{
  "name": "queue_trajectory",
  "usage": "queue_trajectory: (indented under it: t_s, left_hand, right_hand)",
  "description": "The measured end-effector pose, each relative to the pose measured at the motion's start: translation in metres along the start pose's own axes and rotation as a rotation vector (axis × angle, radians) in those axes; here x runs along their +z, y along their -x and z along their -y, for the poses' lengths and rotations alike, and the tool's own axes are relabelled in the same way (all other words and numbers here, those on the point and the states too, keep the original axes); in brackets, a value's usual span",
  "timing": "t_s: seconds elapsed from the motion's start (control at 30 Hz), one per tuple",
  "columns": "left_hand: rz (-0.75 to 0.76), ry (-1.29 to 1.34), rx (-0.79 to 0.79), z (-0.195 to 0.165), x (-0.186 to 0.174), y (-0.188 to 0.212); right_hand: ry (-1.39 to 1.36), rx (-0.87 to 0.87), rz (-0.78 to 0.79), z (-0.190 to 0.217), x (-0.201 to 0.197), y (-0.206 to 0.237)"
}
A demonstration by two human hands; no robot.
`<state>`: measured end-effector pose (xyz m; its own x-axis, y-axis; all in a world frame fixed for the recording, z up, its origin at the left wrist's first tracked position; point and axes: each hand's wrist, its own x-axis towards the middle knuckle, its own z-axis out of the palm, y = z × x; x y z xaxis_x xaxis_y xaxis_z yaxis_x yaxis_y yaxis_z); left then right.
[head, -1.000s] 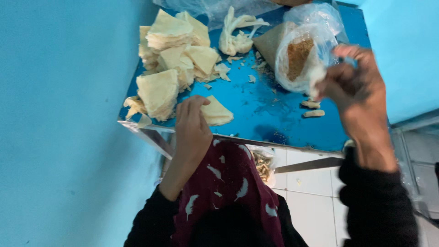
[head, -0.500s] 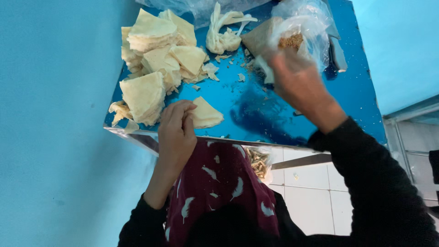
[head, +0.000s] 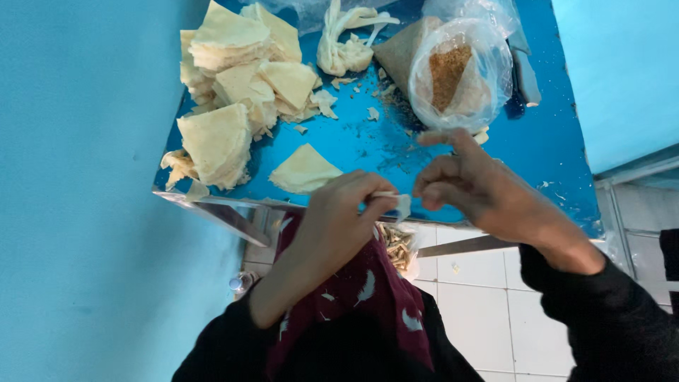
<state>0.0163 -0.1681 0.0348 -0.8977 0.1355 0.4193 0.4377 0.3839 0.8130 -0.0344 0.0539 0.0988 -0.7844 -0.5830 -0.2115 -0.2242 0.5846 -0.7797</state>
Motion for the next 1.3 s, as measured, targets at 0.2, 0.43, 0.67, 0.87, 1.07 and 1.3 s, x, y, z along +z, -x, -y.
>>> queue_trajectory:
  t_s: [0.2,0.43,0.67,0.87,1.07,1.3]
  left_hand:
    - [-0.124,-0.051,-0.028,0.014,-0.015,0.004]
    - [0.027,0.144,-0.121,0.025,-0.003,-0.021]
    - [0.016,0.08,0.017,0.043,0.015,-0.066]
    - [-0.011,-0.341,0.43,0.055,0.032,-0.022]
    - [0.064,-0.362,0.51,0.073,0.029,0.013]
    - [0.117,-0.467,0.595,0.075,0.031,0.014]
  right_hand:
    - [0.037,-0.102,-0.082,-0.03,0.014,-0.02]
    - [-0.02,-0.443,-0.126,-0.024,0.02,-0.019]
    - [0.196,-0.334,-0.464,-0.042,-0.004,-0.04]
    - [0.526,-0.427,-0.525,-0.064,0.031,0.012]
    - [0.704,-0.082,-0.9,-0.109,0.03,0.101]
    - [1.042,0.211,-1.0,-0.167,0.039,0.155]
